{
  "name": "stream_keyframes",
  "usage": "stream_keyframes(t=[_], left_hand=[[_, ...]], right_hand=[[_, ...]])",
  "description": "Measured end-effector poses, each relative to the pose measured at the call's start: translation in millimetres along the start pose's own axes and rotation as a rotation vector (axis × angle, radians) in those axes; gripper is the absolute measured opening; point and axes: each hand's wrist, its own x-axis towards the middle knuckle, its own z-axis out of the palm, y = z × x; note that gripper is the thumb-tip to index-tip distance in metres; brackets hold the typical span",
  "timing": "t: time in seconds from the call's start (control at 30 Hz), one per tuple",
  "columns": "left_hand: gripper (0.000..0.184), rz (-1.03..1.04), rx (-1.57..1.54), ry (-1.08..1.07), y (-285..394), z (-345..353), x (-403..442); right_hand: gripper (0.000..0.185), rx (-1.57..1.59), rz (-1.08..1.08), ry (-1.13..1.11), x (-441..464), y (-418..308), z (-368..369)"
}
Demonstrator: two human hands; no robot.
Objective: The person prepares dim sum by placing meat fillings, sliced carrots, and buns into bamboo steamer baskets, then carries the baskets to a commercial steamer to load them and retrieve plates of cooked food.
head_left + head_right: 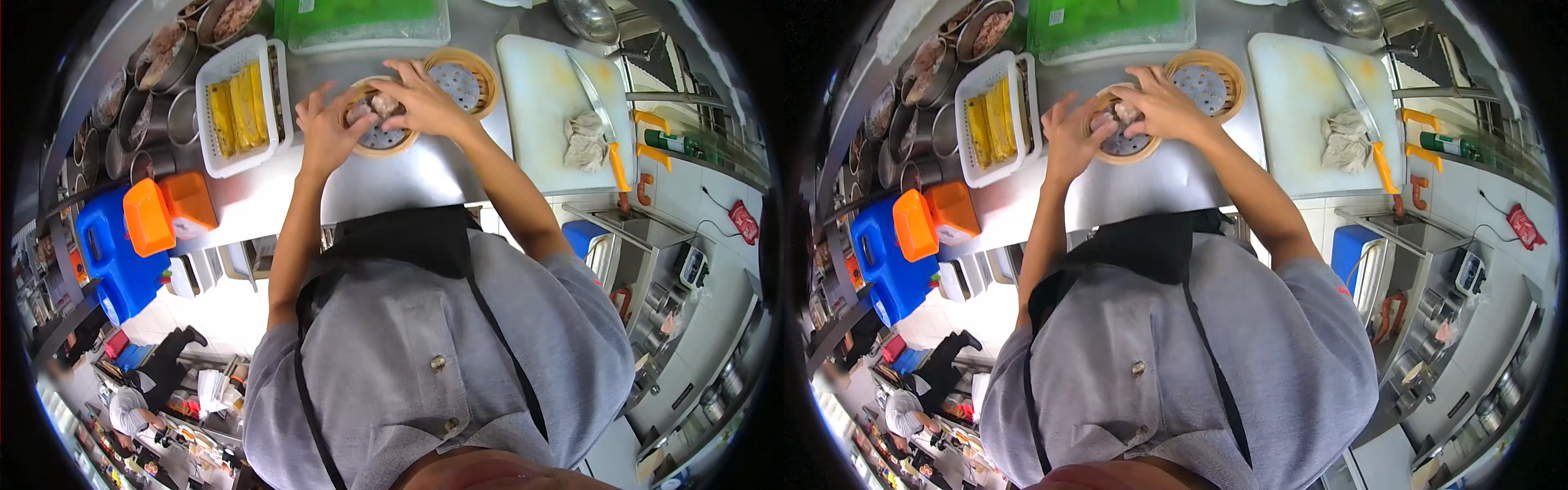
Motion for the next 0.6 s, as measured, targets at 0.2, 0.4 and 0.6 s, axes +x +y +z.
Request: stream_keyframes(t=[0.2, 0.4, 0.6], left_hand=[[0.036, -0.447, -0.466, 0.007, -10.2, 15.7, 108.7], [0.035, -1.032, -1.401, 0.05, -53.5, 72.1, 198.9], [0.024, -0.775, -1.53, 0.227, -26.4, 21.1, 219.5]], right_hand=[[0.043, 0.182, 0.295, 0.361, -1.4, 36.4, -27.4], [0.026, 0.174, 0.511, 0.413, 35.6, 82.9, -45.7], [0.034, -0.125, 0.308, 0.064, 123.0, 154.0, 14.5]])
